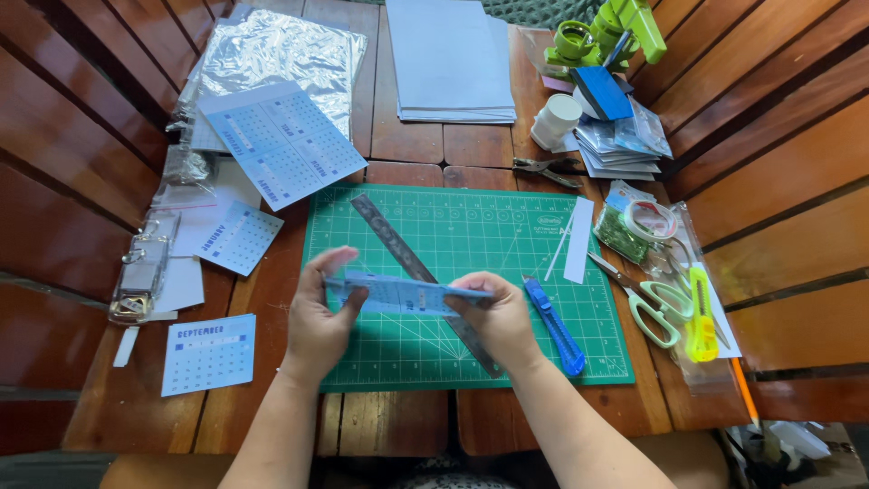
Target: The person uses a metal ruler and a blue utility knife to cut printed calendar sheets on a green cutting mat. They align the ruler, slice along the edge, and separate the individual monthly calendar cards, stacking them on the table.
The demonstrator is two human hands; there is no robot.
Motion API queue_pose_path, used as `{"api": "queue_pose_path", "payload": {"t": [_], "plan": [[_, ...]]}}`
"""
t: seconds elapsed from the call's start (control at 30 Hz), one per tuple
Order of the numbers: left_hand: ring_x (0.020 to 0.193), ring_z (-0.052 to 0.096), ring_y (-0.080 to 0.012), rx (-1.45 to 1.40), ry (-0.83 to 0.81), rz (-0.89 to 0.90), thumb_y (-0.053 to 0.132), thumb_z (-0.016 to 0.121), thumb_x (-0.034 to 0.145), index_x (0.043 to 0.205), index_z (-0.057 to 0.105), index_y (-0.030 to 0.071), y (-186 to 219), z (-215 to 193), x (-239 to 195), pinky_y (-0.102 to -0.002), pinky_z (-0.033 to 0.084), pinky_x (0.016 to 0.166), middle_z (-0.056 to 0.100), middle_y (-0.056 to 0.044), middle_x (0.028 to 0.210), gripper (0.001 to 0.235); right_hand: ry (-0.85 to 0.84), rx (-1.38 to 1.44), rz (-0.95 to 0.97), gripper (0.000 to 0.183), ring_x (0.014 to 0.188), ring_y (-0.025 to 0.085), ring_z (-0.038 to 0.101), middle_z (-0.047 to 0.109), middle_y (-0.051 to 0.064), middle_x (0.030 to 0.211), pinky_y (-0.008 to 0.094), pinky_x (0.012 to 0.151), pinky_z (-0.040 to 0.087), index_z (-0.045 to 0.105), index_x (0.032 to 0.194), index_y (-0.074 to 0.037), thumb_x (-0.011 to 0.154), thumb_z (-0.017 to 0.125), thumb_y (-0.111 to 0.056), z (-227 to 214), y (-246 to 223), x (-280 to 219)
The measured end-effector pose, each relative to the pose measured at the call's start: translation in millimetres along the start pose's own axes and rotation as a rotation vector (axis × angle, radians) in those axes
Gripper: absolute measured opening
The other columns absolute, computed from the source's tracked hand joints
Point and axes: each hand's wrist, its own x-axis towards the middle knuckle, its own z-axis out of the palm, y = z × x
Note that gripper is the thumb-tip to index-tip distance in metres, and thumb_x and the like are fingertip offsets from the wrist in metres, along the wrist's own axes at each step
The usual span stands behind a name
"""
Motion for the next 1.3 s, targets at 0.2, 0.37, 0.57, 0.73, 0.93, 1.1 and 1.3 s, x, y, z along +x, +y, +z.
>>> {"api": "queue_pose_path", "payload": {"t": [0.2,0.37,0.57,0.73,0.93,1.1,1.3], "plan": [[0.094,0.065,-0.0123,-0.084,-0.001,-0.048,-0.014,0.068,0.083,0.146,0.046,0.006,-12,5,-14,-0.028,0.049,0.089,0.072,-0.010,0.109,0.070,-0.024,0.020,0.028,0.047,0.066,0.008,0.062,0.068,0.002,0.080,0.023,0.055,0.048,0.065,0.110,-0.008,0.072,0.069,0.018,0,21,-5],[0.097,0.069,-0.0201,-0.098,-0.018,0.003,-0.017,0.065,0.081,0.150,0.041,0.006,-19,6,-14,-0.034,0.052,0.091,0.070,-0.012,0.108,0.077,-0.054,-0.036,-0.057,0.045,0.065,0.010,0.058,0.070,0.009,0.080,0.023,0.057,0.046,0.061,0.112,-0.009,0.076,0.063,0.017,14,22,-11],[0.098,0.070,-0.0216,0.008,-0.040,0.071,-0.014,0.068,0.082,0.158,0.034,0.011,-27,-1,-13,-0.037,0.053,0.093,0.067,-0.010,0.109,0.087,-0.120,0.005,-0.102,0.047,0.064,0.009,0.057,0.070,0.011,0.078,0.021,0.057,0.044,0.061,0.114,-0.008,0.073,0.061,0.016,15,29,-10],[0.088,0.065,-0.0175,0.025,-0.019,0.014,-0.009,0.067,0.089,0.154,0.044,0.010,-39,-5,-16,-0.032,0.053,0.083,0.068,-0.007,0.101,0.072,-0.171,0.303,-0.026,0.037,0.068,0.013,0.058,0.068,0.016,0.085,0.023,0.058,0.046,0.063,0.119,-0.004,0.085,0.066,-0.016,-1,14,-5],[0.087,0.057,-0.0168,0.114,0.207,0.044,-0.009,0.059,0.099,0.163,0.029,0.016,-38,-8,-14,-0.033,0.053,0.077,0.059,-0.011,0.112,0.075,0.009,-0.790,-0.091,0.025,0.076,0.021,0.067,0.068,0.002,0.085,0.033,0.072,0.056,0.078,0.097,-0.025,0.076,0.087,-0.033,-25,28,-11],[0.097,0.060,-0.0226,0.181,0.248,-0.044,-0.009,0.062,0.097,0.153,0.046,0.015,-31,-5,-14,-0.040,0.051,0.088,0.056,-0.009,0.109,0.063,-0.097,-1.145,-0.527,0.026,0.085,0.026,0.061,0.056,-0.003,0.095,0.041,0.075,0.055,0.074,0.094,-0.041,0.075,0.072,-0.023,-25,69,-18],[0.104,0.061,-0.0271,0.191,0.241,-0.134,-0.010,0.062,0.094,0.148,0.050,0.015,-19,-4,-12,-0.045,0.050,0.093,0.058,-0.009,0.113,0.061,-0.013,-1.318,-0.384,0.034,0.080,0.027,0.063,0.052,-0.002,0.087,0.041,0.069,0.057,0.069,0.108,-0.045,0.081,0.062,-0.026,-34,65,4]]}}
